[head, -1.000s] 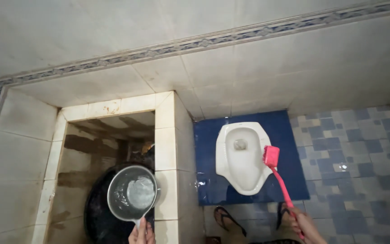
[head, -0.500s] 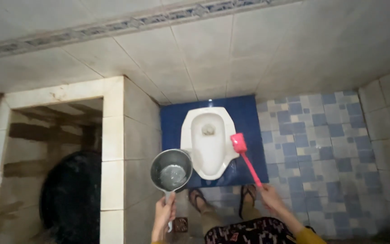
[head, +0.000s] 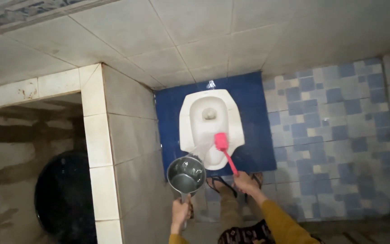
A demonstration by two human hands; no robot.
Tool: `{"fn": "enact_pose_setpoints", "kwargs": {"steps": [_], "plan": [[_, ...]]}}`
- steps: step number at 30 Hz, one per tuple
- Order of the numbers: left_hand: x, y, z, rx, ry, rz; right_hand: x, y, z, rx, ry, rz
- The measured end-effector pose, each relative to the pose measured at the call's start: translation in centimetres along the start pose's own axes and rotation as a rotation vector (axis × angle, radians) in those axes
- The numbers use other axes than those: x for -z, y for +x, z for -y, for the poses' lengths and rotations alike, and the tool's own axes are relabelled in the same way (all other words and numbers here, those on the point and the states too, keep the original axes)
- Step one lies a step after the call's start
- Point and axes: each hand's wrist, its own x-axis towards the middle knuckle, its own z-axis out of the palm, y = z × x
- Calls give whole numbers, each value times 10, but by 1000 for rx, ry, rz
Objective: Cleaning a squat toilet using a brush and pouring water from a dipper.
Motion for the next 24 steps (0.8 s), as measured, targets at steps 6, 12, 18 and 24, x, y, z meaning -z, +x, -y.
{"fn": "enact_pose_setpoints", "kwargs": {"steps": [6,12,18,24], "plan": [[10,36,-13,0,323,-33,-36,75,-45,30,-481,-83],[16,59,-36,-54,324,-94,-86,97,-59,271,-647,-306],[22,87,-44,-44,130,-112,-107,139,-51,180,-917,-224],[25,91,-85,-13,28,-60,-75,191,53,222,-674,-184]]}}
